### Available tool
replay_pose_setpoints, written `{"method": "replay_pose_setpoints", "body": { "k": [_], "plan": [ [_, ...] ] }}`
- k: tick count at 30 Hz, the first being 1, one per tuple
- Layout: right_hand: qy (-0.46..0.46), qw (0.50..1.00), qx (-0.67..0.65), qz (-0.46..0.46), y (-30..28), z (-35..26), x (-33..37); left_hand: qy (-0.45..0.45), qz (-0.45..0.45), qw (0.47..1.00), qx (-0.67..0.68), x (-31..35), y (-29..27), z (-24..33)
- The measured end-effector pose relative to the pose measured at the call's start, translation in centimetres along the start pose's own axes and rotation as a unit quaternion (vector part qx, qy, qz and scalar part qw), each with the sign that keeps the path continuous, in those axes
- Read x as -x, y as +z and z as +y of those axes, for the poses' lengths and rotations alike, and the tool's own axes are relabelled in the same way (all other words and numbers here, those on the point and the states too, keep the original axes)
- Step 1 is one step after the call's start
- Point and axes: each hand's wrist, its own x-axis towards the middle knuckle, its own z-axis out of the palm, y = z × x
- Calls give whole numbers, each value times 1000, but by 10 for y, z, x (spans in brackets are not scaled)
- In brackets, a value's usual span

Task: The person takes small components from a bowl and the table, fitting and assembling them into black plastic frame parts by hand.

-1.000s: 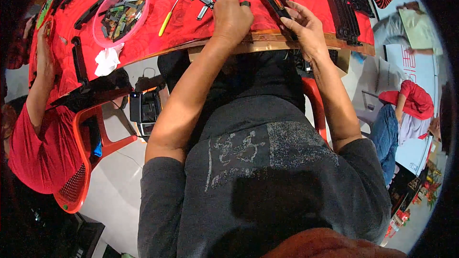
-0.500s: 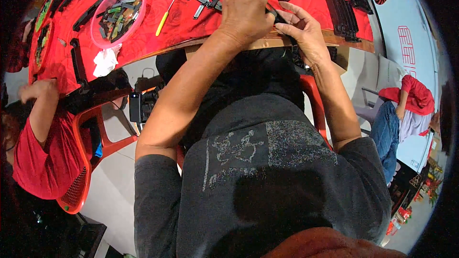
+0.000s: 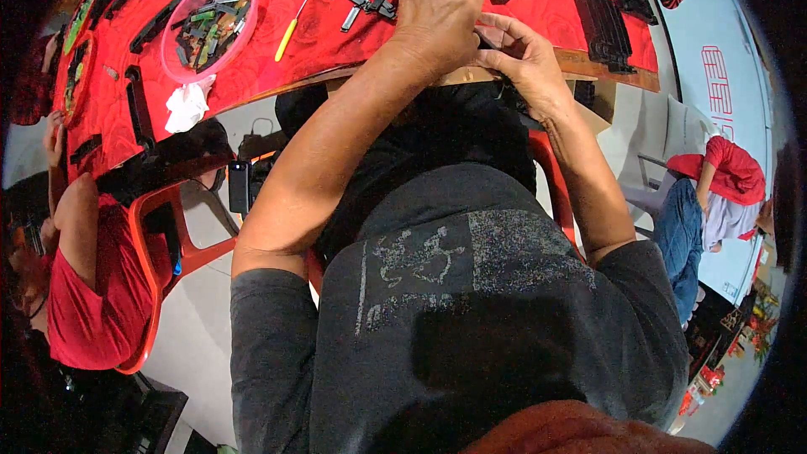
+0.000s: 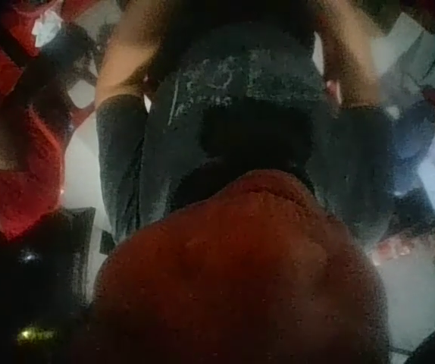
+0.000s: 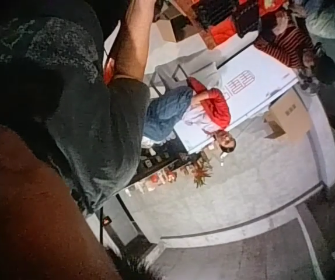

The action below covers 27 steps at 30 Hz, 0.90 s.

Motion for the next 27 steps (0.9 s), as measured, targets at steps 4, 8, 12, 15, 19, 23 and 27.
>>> {"method": "replay_pose_setpoints", "body": {
  "k": [4,8,12,15,19,23,27],
  "plan": [
    [-15,1000,6,5,0,2,-2,2,-10,1000,-8,-2,-3,0],
    [-18,1000,-15,-9,1,6,-1,14,-43,999,-9,-4,-5,-2],
    [-23,1000,-12,-3,3,3,1,22,-53,998,-3,-5,-2,-2],
    [-3,1000,2,11,1,-3,1,24,-26,999,21,-4,-4,-4],
    [22,1000,4,-3,-13,-8,2,16,26,996,86,-1,-5,-20],
    [11,999,-45,8,-20,-13,8,92,207,962,155,8,-28,-31],
    [-3,1000,-27,-12,-19,-20,11,-75,-32,979,189,1,-43,-36]
  ]
}}
